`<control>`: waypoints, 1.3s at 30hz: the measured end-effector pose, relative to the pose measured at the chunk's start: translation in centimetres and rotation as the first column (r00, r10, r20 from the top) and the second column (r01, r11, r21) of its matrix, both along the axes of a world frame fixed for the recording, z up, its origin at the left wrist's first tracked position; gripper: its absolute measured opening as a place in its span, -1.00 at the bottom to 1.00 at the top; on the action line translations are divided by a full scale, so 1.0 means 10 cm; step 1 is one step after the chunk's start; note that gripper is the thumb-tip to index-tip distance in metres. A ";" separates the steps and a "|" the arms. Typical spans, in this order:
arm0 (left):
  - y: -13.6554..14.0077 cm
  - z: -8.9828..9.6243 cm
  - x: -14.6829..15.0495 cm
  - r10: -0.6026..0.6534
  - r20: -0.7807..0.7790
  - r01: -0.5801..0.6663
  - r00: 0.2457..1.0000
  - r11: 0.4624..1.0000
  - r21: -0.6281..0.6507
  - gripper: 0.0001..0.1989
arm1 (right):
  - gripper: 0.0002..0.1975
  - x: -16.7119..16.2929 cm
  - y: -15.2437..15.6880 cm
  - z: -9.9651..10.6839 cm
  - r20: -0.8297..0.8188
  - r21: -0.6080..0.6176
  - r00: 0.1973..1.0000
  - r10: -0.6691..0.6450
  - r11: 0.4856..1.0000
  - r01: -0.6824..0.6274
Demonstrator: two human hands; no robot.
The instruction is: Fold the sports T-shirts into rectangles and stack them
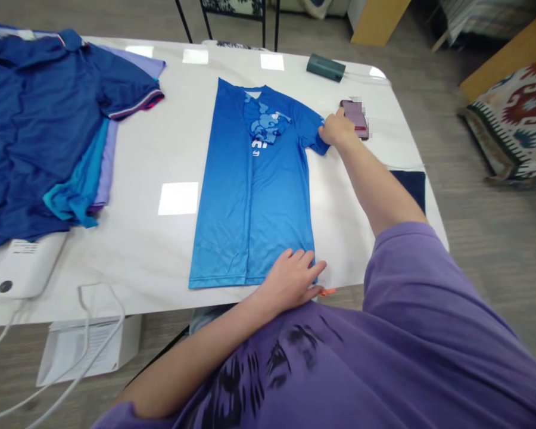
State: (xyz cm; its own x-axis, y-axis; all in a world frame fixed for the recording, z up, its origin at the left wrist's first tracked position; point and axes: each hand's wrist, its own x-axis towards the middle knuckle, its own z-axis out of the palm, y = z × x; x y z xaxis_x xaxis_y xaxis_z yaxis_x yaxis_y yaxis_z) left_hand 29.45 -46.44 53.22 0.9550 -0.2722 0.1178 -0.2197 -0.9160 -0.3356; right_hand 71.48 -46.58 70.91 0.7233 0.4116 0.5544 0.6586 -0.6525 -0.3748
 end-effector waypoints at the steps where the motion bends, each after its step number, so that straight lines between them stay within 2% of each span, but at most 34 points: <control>1: -0.03 -0.02 0.01 0.023 0.006 -0.023 1.000 1.000 0.006 -0.57 | -0.44 0.00 0.00 -0.02 0.007 0.017 0.999 -0.037 0.999 0.037; 3: -0.06 -0.05 -0.02 0.083 0.031 -0.083 0.996 0.997 0.000 -0.58 | -0.45 0.00 -0.02 -0.06 0.042 0.054 0.994 -0.104 0.993 0.101; 4: -0.08 -0.06 -0.03 0.118 0.048 -0.118 0.992 0.993 -0.009 -0.58 | -0.46 0.00 -0.03 -0.07 0.071 0.064 0.993 -0.095 0.994 0.091; 7: -0.15 -0.05 -0.06 0.203 0.099 -0.200 0.974 0.979 -0.040 -0.66 | -0.60 0.04 -0.06 -0.06 0.059 0.110 0.998 -0.038 0.993 0.032; 10: -0.18 0.03 -0.12 0.250 0.112 -0.240 0.962 0.966 -0.095 -0.86 | -0.67 0.10 -0.12 -0.01 -0.024 0.265 0.998 0.052 0.963 -0.044; 14: -0.07 0.28 -0.37 0.232 0.129 -0.187 0.964 0.938 -0.293 -0.73 | -0.56 0.20 -0.18 0.16 -0.122 0.505 0.967 0.222 0.853 -0.132; 16: 0.04 0.40 -0.56 0.194 0.158 -0.118 0.968 0.911 -0.395 -0.70 | -0.50 0.24 -0.16 0.33 -0.143 0.571 0.955 0.260 0.810 -0.135; 19: 0.21 0.53 -0.84 0.163 0.210 -0.032 0.964 0.856 -0.515 -0.75 | -0.45 0.25 0.00 0.68 -0.096 0.609 0.955 0.282 0.775 -0.168; 22: 0.36 0.58 -1.05 0.186 0.253 0.008 0.949 0.792 -0.611 -0.76 | -0.50 0.16 0.34 1.13 -0.034 0.582 0.956 0.293 0.783 -0.220; 26: 0.55 0.57 -1.23 0.211 0.262 0.037 0.942 0.709 -0.704 -0.79 | -0.54 -0.15 1.05 1.71 0.016 0.496 0.950 0.313 0.822 -0.279; 29: 0.74 0.53 -1.35 0.259 0.197 -0.033 0.946 0.681 -0.732 -0.81 | -0.40 -0.43 1.62 1.97 0.000 0.474 0.893 0.450 0.786 -0.397; 31: 0.87 0.52 -1.44 0.315 0.127 -0.137 0.941 0.697 -0.704 -0.76 | -0.33 -0.57 1.88 2.02 0.004 0.456 0.841 0.541 0.748 -0.483; 32: 0.94 0.53 -1.48 0.345 0.094 -0.194 0.934 0.709 -0.679 -0.71 | -0.33 -0.60 1.96 2.00 0.017 0.430 0.834 0.552 0.749 -0.504; 34: 1.04 0.57 -1.55 0.389 0.048 -0.274 0.920 0.727 -0.629 -0.69 | -0.37 -0.62 1.99 1.91 0.055 0.339 0.865 0.498 0.806 -0.486; 37: 1.14 0.64 -1.51 0.423 0.087 -0.296 0.902 0.752 -0.589 -0.87 | -0.52 -0.59 1.87 1.68 0.077 0.130 0.913 0.401 0.904 -0.408; 39: 1.15 0.66 -1.40 0.471 0.146 -0.321 0.870 0.766 -0.557 -0.86 | -0.59 -0.57 1.78 1.52 0.045 -0.009 0.905 0.424 0.906 -0.424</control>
State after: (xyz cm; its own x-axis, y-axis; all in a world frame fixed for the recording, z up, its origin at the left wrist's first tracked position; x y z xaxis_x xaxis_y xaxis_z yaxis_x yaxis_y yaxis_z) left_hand 15.42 -34.91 59.85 0.8745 0.2924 0.3871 0.2281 -0.9521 0.2037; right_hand 65.75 -28.82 86.13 0.4548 0.6733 0.5829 0.8892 -0.3076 -0.3386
